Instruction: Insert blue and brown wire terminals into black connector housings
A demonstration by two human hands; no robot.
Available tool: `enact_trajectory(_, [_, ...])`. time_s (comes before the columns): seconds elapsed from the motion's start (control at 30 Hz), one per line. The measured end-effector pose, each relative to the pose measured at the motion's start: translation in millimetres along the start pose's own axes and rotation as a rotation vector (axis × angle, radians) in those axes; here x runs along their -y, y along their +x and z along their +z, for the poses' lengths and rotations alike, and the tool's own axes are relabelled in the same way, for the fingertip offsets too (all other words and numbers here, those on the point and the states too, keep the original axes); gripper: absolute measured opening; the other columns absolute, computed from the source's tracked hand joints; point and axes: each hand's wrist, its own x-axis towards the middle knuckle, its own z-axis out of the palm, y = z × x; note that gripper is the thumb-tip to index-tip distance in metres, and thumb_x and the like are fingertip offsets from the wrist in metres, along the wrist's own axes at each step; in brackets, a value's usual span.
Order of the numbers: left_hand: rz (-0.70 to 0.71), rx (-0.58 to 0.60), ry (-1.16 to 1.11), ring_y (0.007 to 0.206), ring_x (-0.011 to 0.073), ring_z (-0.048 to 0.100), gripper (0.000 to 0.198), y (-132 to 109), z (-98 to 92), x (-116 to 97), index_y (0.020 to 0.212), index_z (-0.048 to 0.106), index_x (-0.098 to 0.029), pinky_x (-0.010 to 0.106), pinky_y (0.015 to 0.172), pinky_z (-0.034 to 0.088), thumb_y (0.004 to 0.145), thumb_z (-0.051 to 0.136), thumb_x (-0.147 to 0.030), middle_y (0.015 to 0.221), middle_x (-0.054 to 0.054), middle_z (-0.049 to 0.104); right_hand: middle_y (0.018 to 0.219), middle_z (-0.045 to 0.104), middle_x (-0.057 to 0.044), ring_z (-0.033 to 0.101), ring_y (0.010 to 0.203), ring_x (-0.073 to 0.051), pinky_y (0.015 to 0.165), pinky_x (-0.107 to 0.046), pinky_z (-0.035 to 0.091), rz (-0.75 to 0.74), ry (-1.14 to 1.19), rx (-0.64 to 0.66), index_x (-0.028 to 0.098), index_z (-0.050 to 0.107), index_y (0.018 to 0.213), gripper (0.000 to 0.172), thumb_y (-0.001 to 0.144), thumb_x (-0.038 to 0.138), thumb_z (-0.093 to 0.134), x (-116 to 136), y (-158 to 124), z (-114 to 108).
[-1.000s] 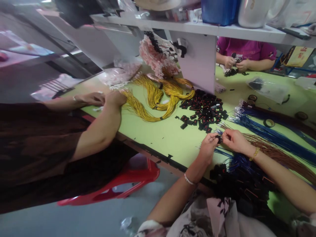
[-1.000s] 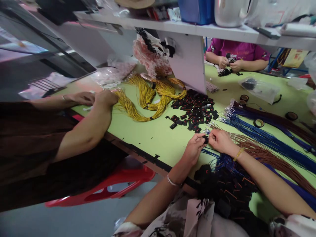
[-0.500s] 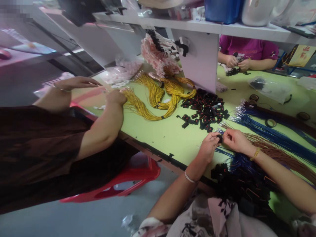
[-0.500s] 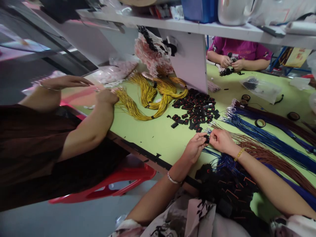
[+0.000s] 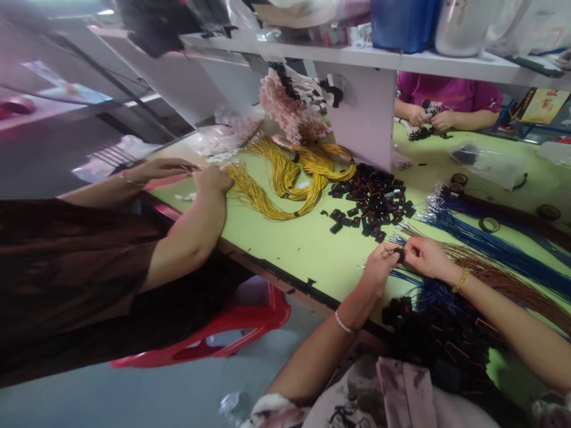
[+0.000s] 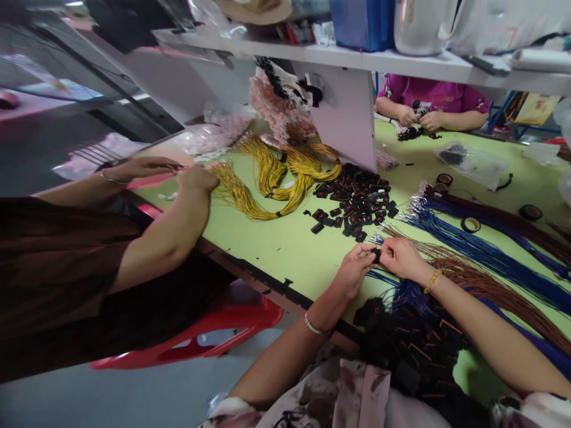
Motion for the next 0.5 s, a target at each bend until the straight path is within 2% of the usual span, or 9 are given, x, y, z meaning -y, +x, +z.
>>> enact_trajectory(0.1, [0.075, -0.010, 0.060, 0.069, 0.0118, 0.055, 0.023, -6, 5.2, -5, 0.087, 0.061, -0.016, 0.026, 0.066, 0.045, 0.067, 0.069, -0.024, 0.079, 0.003, 0.060, 0.059, 0.054, 0.002, 0.042, 0.053, -0.010, 0.051, -0.021, 0.030, -0.005, 0.087, 0.015, 0.017, 0.057, 0.068, 0.018, 0.081, 0.026, 0.048, -4, 2, -9])
enact_trajectory(0.2, [0.263, 0.058, 0.254, 0.075, 0.0159, 0.058, 0.018, -30, 19.9, -21, 0.092, 0.064, -0.018, 0.030, 0.073, 0.047, 0.075, 0.063, -0.022, 0.082, 0.005, 0.063, 0.065, 0.056, 0.001, 0.045, 0.059, -0.011, 0.055, -0.021, 0.034, 0.012, 0.147, -0.036, 0.016, 0.058, 0.072, 0.026, 0.085, 0.035, 0.047, -2, 8, -32])
enact_trajectory(0.27, [0.413, 0.204, 0.442, 0.087, 0.0204, 0.060, 0.019, -51, 34.4, -32, 0.096, 0.068, -0.020, 0.034, 0.085, 0.045, 0.080, 0.057, -0.021, 0.092, 0.007, 0.066, 0.066, 0.057, 0.000, 0.046, 0.059, -0.011, 0.054, -0.022, 0.034, 0.001, 0.135, -0.007, 0.016, 0.059, 0.074, 0.027, 0.085, 0.038, 0.048, 10, 13, -49])
enact_trajectory(0.33, [0.482, 0.495, 0.580, 0.098, 0.0242, 0.060, 0.023, -70, 50.0, -36, 0.100, 0.070, -0.023, 0.038, 0.093, 0.043, 0.083, 0.054, -0.022, 0.100, 0.009, 0.067, 0.068, 0.058, 0.000, 0.048, 0.060, -0.011, 0.055, -0.022, 0.035, -0.069, 0.143, 0.093, 0.016, 0.060, 0.075, 0.026, 0.085, 0.037, 0.049, 33, 17, -59])
enact_trajectory(0.4, [0.503, 0.767, 0.631, 0.101, 0.0269, 0.061, 0.023, -81, 63.3, -31, 0.099, 0.072, -0.025, 0.039, 0.094, 0.044, 0.077, 0.063, -0.022, 0.102, 0.009, 0.069, 0.070, 0.061, 0.000, 0.051, 0.062, -0.012, 0.057, -0.022, 0.037, -0.175, 0.149, 0.254, 0.017, 0.061, 0.079, 0.022, 0.086, 0.035, 0.050, 64, 17, -57])
enact_trajectory(0.43, [0.501, 0.814, 0.630, 0.100, 0.0281, 0.061, 0.025, -82, 68.4, -26, 0.096, 0.072, -0.025, 0.039, 0.094, 0.044, 0.072, 0.070, -0.022, 0.101, 0.009, 0.069, 0.070, 0.061, 0.000, 0.052, 0.062, -0.012, 0.058, -0.023, 0.037, -0.224, 0.115, 0.340, 0.018, 0.061, 0.081, 0.020, 0.086, 0.034, 0.049, 80, 15, -50])
enact_trajectory(0.5, [0.428, 0.739, 0.599, 0.099, 0.0297, 0.062, 0.030, -80, 74.7, -15, 0.091, 0.073, -0.024, 0.038, 0.089, 0.048, 0.061, 0.078, -0.024, 0.094, 0.009, 0.070, 0.080, 0.065, -0.003, 0.056, 0.069, -0.015, 0.062, -0.025, 0.039, -0.366, -0.017, 0.454, 0.019, 0.064, 0.089, 0.019, 0.082, 0.035, 0.056, 108, 6, -30])
